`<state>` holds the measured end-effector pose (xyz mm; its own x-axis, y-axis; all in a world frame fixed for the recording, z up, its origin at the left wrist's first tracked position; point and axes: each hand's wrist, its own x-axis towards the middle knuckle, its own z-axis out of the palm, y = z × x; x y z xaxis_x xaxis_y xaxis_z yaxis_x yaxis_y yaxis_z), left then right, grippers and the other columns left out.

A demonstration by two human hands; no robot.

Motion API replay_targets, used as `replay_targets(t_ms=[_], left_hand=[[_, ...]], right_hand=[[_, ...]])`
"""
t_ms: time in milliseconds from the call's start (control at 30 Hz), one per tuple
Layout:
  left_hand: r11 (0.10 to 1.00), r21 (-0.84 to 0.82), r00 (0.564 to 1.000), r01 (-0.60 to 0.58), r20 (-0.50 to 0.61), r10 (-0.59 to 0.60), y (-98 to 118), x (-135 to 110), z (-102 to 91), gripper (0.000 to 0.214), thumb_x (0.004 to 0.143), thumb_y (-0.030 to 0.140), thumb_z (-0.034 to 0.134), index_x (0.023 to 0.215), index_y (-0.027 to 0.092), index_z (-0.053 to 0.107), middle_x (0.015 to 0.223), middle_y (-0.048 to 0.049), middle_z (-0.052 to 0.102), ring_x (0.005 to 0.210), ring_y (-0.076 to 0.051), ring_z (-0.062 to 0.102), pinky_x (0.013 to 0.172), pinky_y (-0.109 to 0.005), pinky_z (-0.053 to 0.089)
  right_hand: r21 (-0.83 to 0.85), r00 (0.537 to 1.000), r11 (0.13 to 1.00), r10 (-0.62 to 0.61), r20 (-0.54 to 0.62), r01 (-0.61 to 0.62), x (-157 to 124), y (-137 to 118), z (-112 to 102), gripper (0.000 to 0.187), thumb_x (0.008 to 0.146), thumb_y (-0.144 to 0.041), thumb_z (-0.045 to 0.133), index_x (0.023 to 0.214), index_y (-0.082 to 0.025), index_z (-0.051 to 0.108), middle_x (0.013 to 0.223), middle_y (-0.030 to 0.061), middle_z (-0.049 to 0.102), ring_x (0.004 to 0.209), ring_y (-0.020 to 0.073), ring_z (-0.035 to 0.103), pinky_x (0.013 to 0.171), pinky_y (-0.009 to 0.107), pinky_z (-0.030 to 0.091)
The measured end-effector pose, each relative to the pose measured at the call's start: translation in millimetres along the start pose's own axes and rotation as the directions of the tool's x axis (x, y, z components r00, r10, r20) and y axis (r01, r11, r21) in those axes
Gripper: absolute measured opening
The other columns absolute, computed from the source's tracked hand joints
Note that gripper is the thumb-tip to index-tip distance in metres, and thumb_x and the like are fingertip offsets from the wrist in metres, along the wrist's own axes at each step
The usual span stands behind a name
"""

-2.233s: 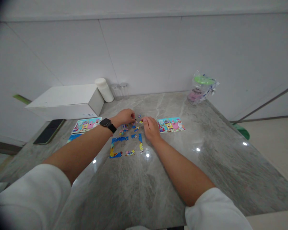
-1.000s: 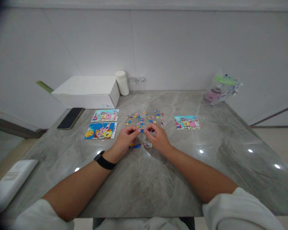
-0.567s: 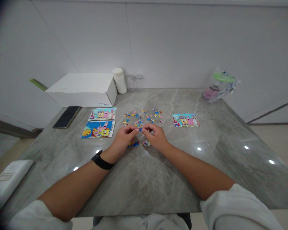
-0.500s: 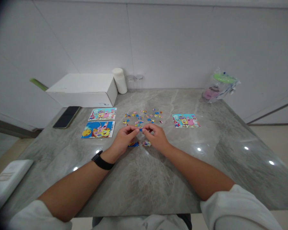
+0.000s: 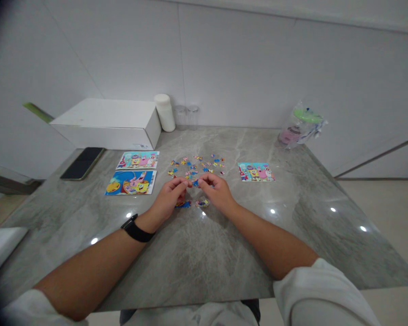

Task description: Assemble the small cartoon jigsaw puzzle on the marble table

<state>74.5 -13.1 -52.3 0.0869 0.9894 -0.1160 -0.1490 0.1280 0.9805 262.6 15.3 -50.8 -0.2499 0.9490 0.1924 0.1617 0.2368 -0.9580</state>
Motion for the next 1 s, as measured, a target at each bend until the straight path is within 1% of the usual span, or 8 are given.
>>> replay_targets(t_ms=[67, 133, 200, 267, 367, 667, 800, 1000], left_hand=[[1.0, -0.004, 1.0, -0.026, -0.01, 0.026, -0.7, 1.1, -1.1, 0.035, 0.084, 0.053, 0.075, 0.092, 0.019, 0.069, 0.064, 0.0062, 0.052, 0.049, -0.008, 0.039, 0.045, -0.022, 0.029], [0.995, 0.04, 0.996, -0.092, -0.017, 0.093, -1.9, 2.2, -2.1, 0.033, 0.083, 0.049, 0.078, 0.094, 0.019, 0.069, 0.071, 0.0038, 0.058, 0.056, -0.009, 0.045, 0.05, -0.021, 0.035], [0.983, 0.105, 0.988, -0.151, 0.003, 0.152, -3.4, 2.7, -2.9, 0.029, 0.081, 0.044, 0.08, 0.092, 0.018, 0.07, 0.079, 0.001, 0.064, 0.064, -0.01, 0.052, 0.058, -0.022, 0.041], [0.974, 0.147, 0.985, -0.174, 0.037, 0.17, -4.7, 2.6, -3.5, 0.027, 0.082, 0.042, 0.079, 0.088, 0.018, 0.07, 0.08, -0.0002, 0.065, 0.069, -0.011, 0.055, 0.062, -0.022, 0.043], [0.972, 0.169, 0.986, -0.165, 0.058, 0.157, -5.2, 1.9, -3.6, 0.028, 0.084, 0.045, 0.076, 0.084, 0.017, 0.069, 0.077, -0.0001, 0.064, 0.068, -0.012, 0.053, 0.061, -0.023, 0.042], [0.946, 0.281, 0.985, -0.163, -0.004, 0.171, 4.3, -2.1, -1.3, 0.03, 0.088, 0.046, 0.071, 0.078, 0.018, 0.068, 0.071, 0.001, 0.062, 0.068, -0.014, 0.053, 0.062, -0.025, 0.041], [0.956, 0.262, 0.989, -0.136, -0.026, 0.147, 3.2, -1.7, -1.9, 0.035, 0.091, 0.051, 0.066, 0.078, 0.019, 0.069, 0.064, 0.0015, 0.058, 0.065, -0.014, 0.052, 0.059, -0.025, 0.039], [0.986, 0.164, 0.998, -0.038, -0.042, 0.045, -0.3, 0.5, -3.6, 0.037, 0.093, 0.055, 0.06, 0.085, 0.02, 0.068, 0.056, 0.0054, 0.045, 0.051, -0.012, 0.04, 0.049, -0.025, 0.029]], right_hand=[[-0.045, 1.0, 0.999, -0.008, 0.027, 0.01, 0.0, -1.8, -0.7, 0.024, 0.091, -0.043, 0.066, 0.08, -0.022, 0.067, 0.076, 0.0004, 0.067, 0.073, 0.017, 0.06, 0.073, 0.03, 0.046], [-0.108, 0.997, 0.994, -0.019, 0.072, 0.027, -1.1, -4.3, -0.3, 0.022, 0.09, -0.04, 0.067, 0.078, -0.021, 0.067, 0.074, -0.0002, 0.066, 0.072, 0.0168, 0.06, 0.072, 0.03, 0.046], [-0.165, 0.993, 0.985, -0.028, 0.115, 0.047, -2.8, -6.8, 0.6, 0.021, 0.089, -0.038, 0.067, 0.077, -0.021, 0.068, 0.074, -0.0001, 0.068, 0.073, 0.0169, 0.061, 0.072, 0.03, 0.046], [-0.197, 0.99, 0.978, -0.034, 0.139, 0.061, -4.1, -8.8, 1.4, 0.02, 0.09, -0.036, 0.066, 0.077, -0.021, 0.068, 0.075, 0.0001, 0.07, 0.074, 0.017, 0.063, 0.073, 0.029, 0.046], [-0.208, 0.987, 0.975, -0.042, 0.154, 0.074, -5.2, -10.8, 1.8, 0.019, 0.091, -0.035, 0.065, 0.079, -0.021, 0.069, 0.076, 0.0002, 0.071, 0.074, 0.017, 0.063, 0.073, 0.029, 0.047], [-0.189, 0.988, 0.98, -0.029, 0.151, 0.057, -5.8, -11.7, 2.4, 0.019, 0.091, -0.038, 0.065, 0.081, -0.022, 0.071, 0.077, 0.0008, 0.071, 0.076, 0.0184, 0.063, 0.074, 0.03, 0.048], [-0.142, 0.99, 0.99, 0.006, 0.143, 0.014, -1.1, -7.8, -1.2, 0.024, 0.091, -0.043, 0.066, 0.08, -0.022, 0.069, 0.075, 0.0001, 0.068, 0.073, 0.0173, 0.06, 0.072, 0.03, 0.046], [-0.093, 0.989, 0.995, 0.051, 0.136, -0.038, 4.6, -3.8, -5.6, 0.026, 0.087, -0.045, 0.067, 0.078, -0.02, 0.067, 0.072, -0.0009, 0.063, 0.068, 0.0153, 0.055, 0.067, 0.029, 0.042]])
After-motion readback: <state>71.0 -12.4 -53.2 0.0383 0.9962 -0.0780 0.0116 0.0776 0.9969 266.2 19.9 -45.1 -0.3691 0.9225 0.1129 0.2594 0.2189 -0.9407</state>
